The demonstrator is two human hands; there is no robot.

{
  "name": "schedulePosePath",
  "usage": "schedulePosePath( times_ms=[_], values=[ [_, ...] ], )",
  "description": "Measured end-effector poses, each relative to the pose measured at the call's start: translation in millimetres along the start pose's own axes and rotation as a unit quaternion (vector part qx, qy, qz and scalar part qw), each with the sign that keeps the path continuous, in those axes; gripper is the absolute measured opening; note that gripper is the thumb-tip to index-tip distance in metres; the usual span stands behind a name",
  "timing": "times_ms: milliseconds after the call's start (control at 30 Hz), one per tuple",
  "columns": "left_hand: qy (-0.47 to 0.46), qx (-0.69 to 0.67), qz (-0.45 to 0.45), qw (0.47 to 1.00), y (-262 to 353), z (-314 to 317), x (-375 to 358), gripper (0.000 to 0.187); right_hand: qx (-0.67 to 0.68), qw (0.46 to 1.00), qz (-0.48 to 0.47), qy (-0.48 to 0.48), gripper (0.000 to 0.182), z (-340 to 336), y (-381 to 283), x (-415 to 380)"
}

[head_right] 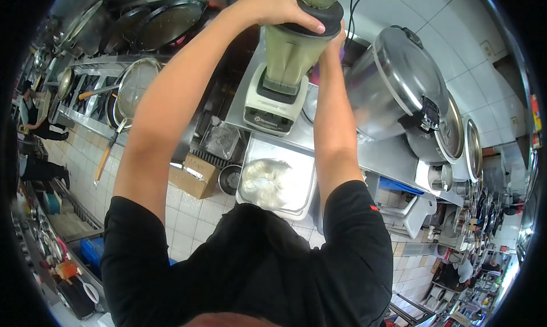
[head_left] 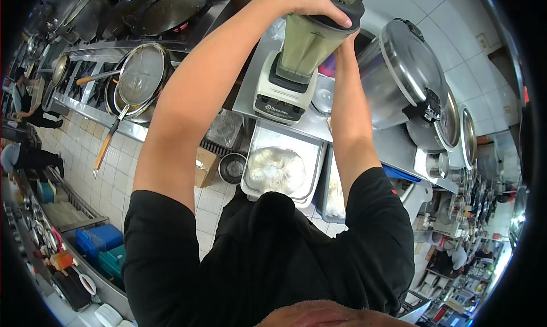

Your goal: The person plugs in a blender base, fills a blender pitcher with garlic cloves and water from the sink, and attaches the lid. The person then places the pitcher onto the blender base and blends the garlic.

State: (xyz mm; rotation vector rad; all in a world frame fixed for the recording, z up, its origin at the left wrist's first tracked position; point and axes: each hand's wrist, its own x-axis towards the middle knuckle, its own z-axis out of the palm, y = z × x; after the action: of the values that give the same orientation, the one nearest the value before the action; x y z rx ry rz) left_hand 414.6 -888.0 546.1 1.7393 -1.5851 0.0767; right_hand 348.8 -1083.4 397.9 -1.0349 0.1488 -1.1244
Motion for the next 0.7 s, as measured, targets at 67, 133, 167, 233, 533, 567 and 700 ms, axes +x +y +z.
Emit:
schedulePosePath(
  times_ms=[67, 133, 167, 233, 533, 567, 700],
  values=[
    [0.003, 0.012, -0.012, 1.000, -1.0, 2.4, -4.6, 0.108, -0.020, 1.000, -0.011, -0.012, 0.029, -3.9, 3.8, -2.2],
    [-0.022, 0.006, -0.017, 1.000, -3.2, 3.1, -4.4, 0.108, 0.001, 1.000, -0.016, -0.007, 0.029, -18.2, 23.7, 3.2],
    [-0.033, -0.010, -0.017, 0.999, -7.5, 4.8, -3.3, 0.108, 0.005, 1.000, -0.013, -0.007, 0.028, -23.4, 29.2, 4.0],
    [-0.039, -0.018, -0.022, 0.999, -13.9, 9.4, -5.9, 0.108, -0.011, 1.000, 0.014, -0.018, 0.028, -26.4, 30.8, 1.2],
    [-0.039, 0.017, -0.055, 0.998, -5.3, 8.4, -12.1, 0.104, -0.094, 0.993, -0.003, 0.077, 0.027, -20.0, 27.5, -8.9],
    [-0.055, 0.020, -0.075, 0.995, 3.2, 0.9, -11.2, 0.102, -0.158, 0.985, -0.030, 0.063, 0.026, -31.2, 38.1, -0.6],
    [-0.097, 0.106, -0.110, 0.983, 15.2, 3.3, 7.4, 0.096, -0.026, 0.989, 0.088, 0.116, 0.036, -16.8, 18.9, -14.3]
  ],
)
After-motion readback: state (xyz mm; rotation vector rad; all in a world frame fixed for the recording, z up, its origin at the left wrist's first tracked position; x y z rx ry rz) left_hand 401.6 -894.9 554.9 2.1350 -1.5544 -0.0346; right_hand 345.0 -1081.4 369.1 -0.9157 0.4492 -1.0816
